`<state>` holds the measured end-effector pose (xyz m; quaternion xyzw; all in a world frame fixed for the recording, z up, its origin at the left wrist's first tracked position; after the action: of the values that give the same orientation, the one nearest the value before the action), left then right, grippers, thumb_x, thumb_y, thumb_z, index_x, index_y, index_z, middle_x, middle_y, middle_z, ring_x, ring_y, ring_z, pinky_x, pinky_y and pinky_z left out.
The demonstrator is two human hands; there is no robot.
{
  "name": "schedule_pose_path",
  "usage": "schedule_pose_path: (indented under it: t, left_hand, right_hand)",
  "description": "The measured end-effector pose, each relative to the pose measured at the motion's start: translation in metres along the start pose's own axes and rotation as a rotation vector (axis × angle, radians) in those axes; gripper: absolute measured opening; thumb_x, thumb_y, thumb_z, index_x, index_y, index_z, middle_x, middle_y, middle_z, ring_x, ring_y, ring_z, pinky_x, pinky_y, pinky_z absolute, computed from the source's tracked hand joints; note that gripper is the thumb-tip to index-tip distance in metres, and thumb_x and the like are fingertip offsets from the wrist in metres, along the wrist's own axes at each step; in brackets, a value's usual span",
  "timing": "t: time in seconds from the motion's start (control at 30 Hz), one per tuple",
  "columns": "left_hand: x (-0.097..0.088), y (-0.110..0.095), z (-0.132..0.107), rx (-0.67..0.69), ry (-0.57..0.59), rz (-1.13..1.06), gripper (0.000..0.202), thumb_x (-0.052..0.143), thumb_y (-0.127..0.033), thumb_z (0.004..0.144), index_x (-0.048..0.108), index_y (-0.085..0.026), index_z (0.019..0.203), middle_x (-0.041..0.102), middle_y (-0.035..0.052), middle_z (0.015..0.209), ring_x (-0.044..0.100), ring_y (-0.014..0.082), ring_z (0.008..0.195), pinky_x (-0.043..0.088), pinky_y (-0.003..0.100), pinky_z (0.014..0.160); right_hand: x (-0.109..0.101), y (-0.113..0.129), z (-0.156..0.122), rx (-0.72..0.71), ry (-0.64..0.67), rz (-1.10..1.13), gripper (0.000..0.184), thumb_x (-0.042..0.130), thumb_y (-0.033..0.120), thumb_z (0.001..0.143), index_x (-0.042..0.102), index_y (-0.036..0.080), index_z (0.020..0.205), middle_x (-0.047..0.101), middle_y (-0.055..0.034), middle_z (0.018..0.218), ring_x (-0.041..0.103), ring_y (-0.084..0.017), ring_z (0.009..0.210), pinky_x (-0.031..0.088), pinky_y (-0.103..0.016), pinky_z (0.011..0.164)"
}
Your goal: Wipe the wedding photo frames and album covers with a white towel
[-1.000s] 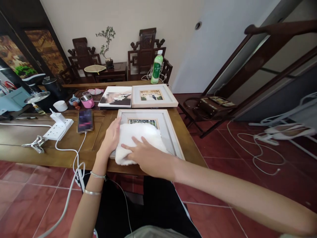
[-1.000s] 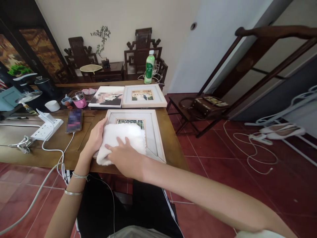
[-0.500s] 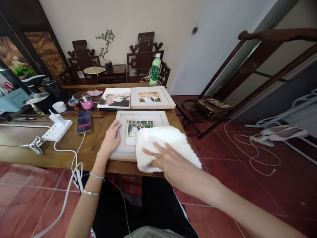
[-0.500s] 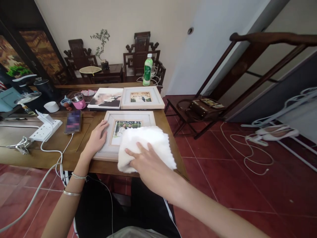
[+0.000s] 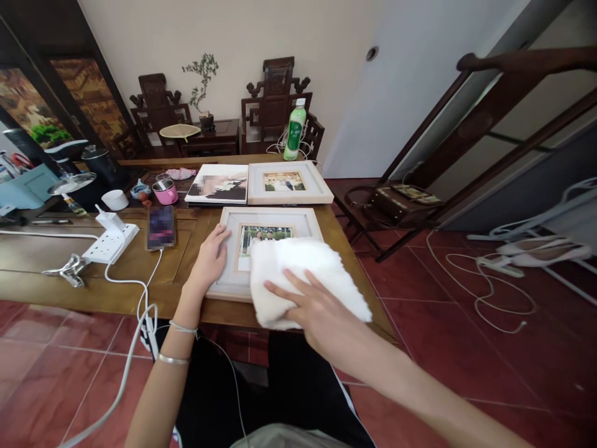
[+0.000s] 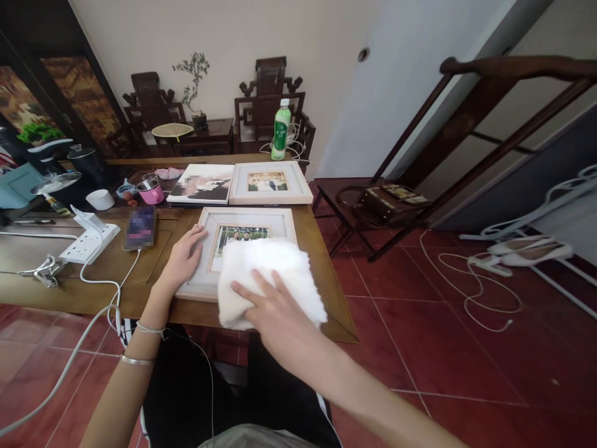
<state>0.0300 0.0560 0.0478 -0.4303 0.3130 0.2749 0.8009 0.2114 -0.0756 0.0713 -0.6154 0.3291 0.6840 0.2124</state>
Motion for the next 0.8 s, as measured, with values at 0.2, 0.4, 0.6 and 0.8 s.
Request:
schedule_pose_path:
  t: [0.2,0.4,0.6,0.8]
  left_hand:
    - [0.004,0.000,0.000,0.001,0.043,0.014,0.042,0.038,-0.013,0.087,0.057,-0.010,0.124,0.047,0.0155,0.142,0.035,0.0265,0.138,0.029,0.046,0.114]
    - [0.005,0.001,0.000,0.012,0.061,-0.005,0.046,0.038,-0.012,0.086,0.054,-0.014,0.129,0.046,0.0130,0.143,0.032,0.0262,0.139,0.027,0.049,0.114]
    - [0.003,0.001,-0.001,0.004,0.015,-0.010,0.045,0.038,-0.009,0.085,0.056,-0.014,0.125,0.049,0.0133,0.140,0.036,0.0255,0.138,0.029,0.047,0.114]
    - [0.003,0.000,0.000,-0.010,0.004,-0.025,0.047,0.038,-0.007,0.084,0.054,-0.013,0.127,0.049,0.0147,0.140,0.036,0.0262,0.138,0.028,0.049,0.114]
  right_hand:
    - [-0.007,-0.032,-0.039,0.003,-0.174,-0.017,0.054,0.036,-0.010,0.059,0.075,0.020,0.082,0.049,0.0000,0.140,0.029,-0.032,0.138,0.027,-0.062,0.110]
    - [-0.014,-0.088,-0.011,0.057,-0.223,0.030,0.057,0.037,-0.006,0.054,0.073,0.020,0.089,0.052,-0.0026,0.138,0.027,-0.028,0.139,0.025,-0.060,0.111]
    - [-0.022,-0.122,0.019,0.177,-0.199,0.034,0.058,0.035,-0.006,0.062,0.071,0.018,0.100,0.048,-0.0042,0.141,0.023,-0.027,0.140,0.026,-0.056,0.112]
    - [-0.025,-0.079,-0.011,0.189,-0.031,0.085,0.057,0.037,-0.006,0.060,0.072,0.019,0.098,0.045,-0.0024,0.144,0.019,-0.029,0.141,0.022,-0.056,0.114]
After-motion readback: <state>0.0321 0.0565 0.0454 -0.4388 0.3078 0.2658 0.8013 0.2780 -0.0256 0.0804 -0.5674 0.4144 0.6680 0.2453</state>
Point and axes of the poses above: each hand's wrist, its own z-axis towards the middle knuckle, its own x-axis out of the palm, y = z × x, the point moved 7 cm from there along z, towards the middle knuckle
